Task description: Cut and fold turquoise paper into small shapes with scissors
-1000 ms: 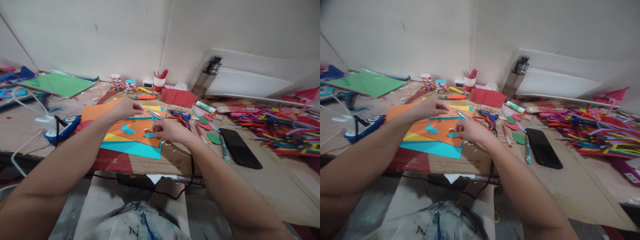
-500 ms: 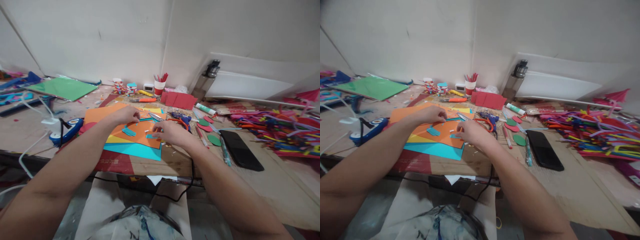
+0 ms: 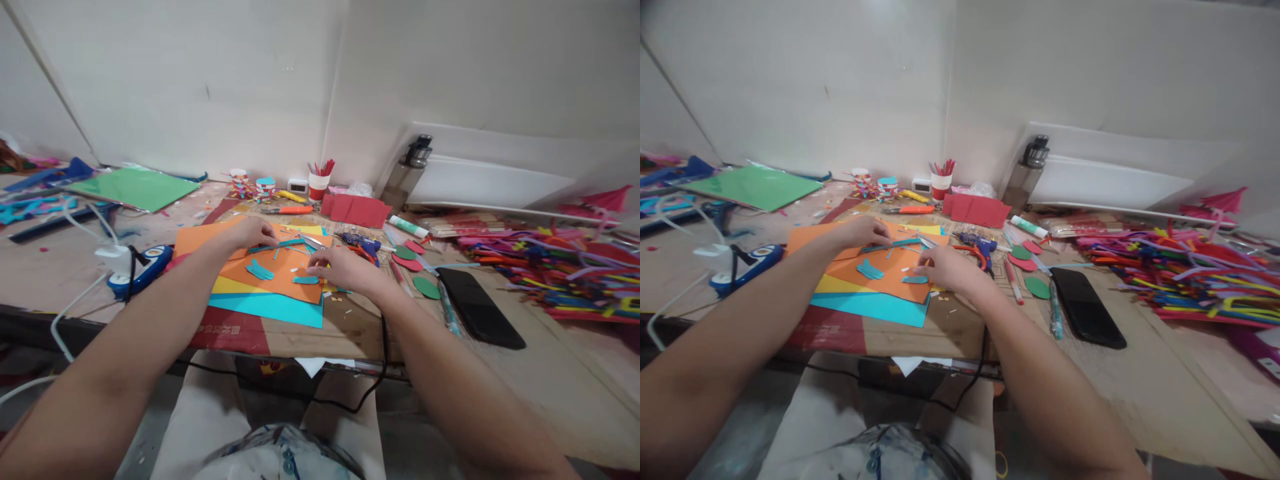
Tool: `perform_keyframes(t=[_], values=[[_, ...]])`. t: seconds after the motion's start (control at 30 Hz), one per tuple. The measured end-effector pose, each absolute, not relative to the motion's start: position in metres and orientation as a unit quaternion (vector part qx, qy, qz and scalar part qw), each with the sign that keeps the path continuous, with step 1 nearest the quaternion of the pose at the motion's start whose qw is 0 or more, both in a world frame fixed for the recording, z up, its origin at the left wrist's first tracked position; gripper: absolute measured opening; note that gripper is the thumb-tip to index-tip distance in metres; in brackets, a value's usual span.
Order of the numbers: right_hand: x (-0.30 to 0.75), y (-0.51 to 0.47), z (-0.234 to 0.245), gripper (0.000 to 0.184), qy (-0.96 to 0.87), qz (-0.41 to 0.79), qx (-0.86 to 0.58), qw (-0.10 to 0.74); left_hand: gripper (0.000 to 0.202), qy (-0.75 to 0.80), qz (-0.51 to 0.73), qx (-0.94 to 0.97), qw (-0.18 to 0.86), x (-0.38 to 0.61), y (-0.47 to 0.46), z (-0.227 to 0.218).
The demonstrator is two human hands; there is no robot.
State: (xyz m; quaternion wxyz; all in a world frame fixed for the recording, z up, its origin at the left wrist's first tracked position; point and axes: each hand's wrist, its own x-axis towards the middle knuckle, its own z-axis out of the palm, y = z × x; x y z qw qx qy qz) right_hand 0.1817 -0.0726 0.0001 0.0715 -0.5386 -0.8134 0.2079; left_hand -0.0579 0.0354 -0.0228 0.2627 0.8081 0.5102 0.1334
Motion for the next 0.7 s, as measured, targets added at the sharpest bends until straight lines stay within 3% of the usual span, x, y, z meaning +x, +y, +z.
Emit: perform_keyframes(t=[0.3, 0.7], values=[[0.182, -0.075, 0.004, 0.034, -0.793, 0.224, -0.564, 0.051, 0.020, 0.500, 0.098, 0.825, 0.245, -0.053, 0.030, -0.022], [0.179, -0.067, -0.015, 0.025, -0.774, 0.231, -0.579, 0.110, 0.018, 0.525, 0.133, 0.803, 0.248, -0.059, 0.039, -0.032]])
